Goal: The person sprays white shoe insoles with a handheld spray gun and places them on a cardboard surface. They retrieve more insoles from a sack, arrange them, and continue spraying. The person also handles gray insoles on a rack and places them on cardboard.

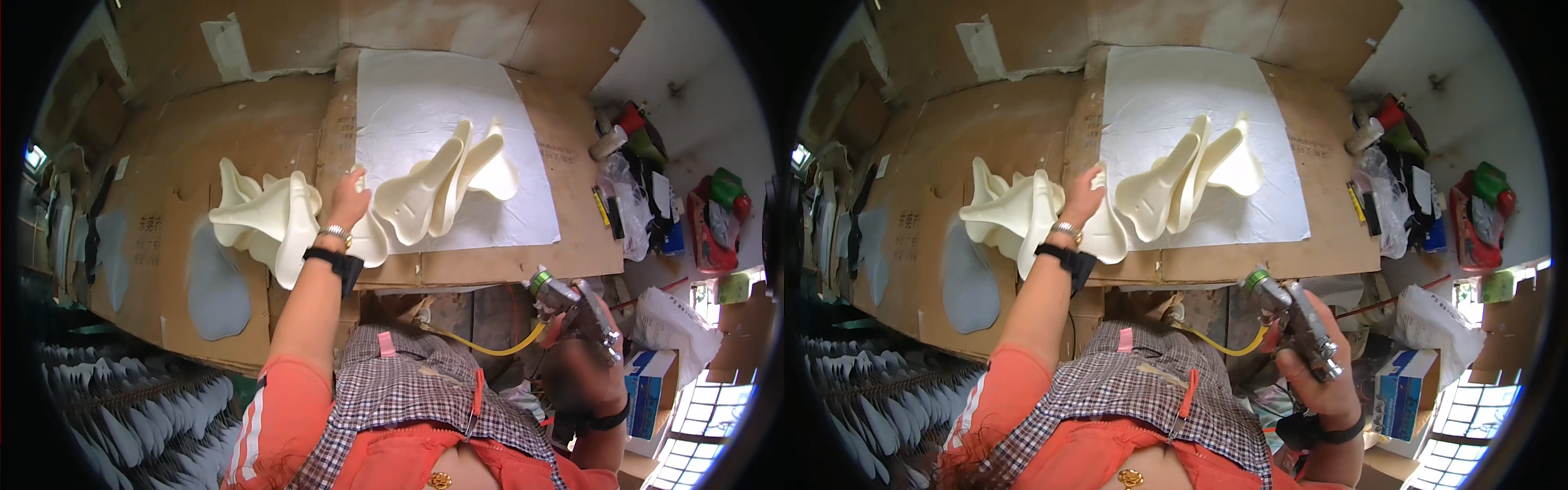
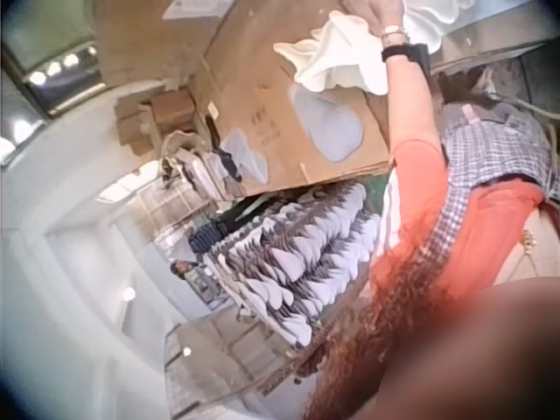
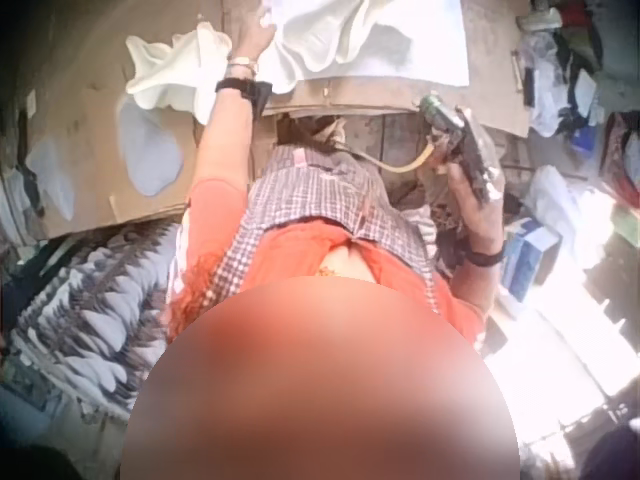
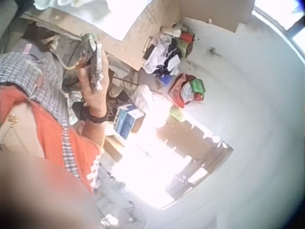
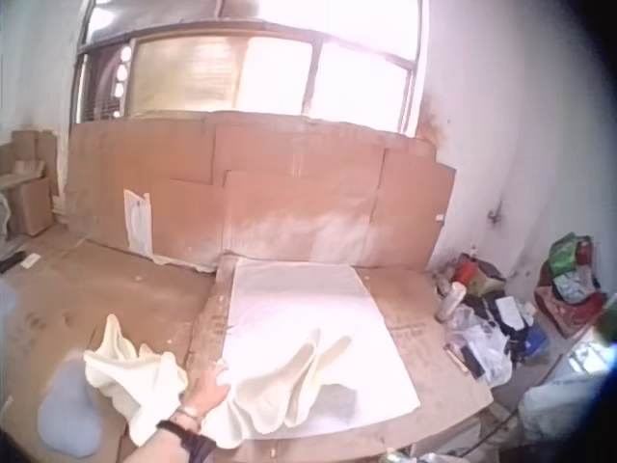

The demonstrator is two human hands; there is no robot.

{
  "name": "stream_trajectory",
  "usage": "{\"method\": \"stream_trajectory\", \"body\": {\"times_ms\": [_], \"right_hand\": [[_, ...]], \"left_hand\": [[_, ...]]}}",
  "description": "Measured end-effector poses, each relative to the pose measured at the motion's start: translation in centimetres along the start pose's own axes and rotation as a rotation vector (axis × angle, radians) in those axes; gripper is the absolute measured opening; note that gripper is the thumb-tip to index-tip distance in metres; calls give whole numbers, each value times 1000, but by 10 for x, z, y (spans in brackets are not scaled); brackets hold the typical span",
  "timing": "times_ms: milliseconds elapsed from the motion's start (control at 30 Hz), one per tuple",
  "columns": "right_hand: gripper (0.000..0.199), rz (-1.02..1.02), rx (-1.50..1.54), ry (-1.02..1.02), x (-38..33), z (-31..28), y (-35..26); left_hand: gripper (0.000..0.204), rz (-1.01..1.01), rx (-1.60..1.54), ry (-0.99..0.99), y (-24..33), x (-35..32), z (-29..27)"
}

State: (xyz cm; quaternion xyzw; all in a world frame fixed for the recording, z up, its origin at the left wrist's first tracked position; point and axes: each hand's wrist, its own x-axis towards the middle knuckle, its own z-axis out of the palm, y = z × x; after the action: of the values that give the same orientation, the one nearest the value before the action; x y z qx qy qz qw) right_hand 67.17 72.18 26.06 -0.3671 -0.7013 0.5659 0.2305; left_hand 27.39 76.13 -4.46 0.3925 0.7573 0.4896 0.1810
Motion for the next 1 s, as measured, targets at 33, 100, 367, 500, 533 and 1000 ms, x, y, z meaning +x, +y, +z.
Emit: {"method": "stream_trajectory", "body": {"times_ms": [33,100,367,500,533,1000], "right_hand": [[69,-9,4,-28,-1,-1,-1],[68,-24,6,-36,-7,-6,-3],[71,-40,89,215,-31,-16,-2],[67,25,113,132,-38,-20,1],[66,39,110,72,-39,-23,2],[71,52,144,79,-23,-35,26]], "left_hand": [[45,9,-21,-13,-9,11,21],[45,36,-63,-67,-12,30,59],[32,129,397,-330,55,-15,27],[33,16,236,-253,41,-37,10],[32,-5,188,-234,36,-40,7],[50,0,481,20,22,-34,-22]]}}
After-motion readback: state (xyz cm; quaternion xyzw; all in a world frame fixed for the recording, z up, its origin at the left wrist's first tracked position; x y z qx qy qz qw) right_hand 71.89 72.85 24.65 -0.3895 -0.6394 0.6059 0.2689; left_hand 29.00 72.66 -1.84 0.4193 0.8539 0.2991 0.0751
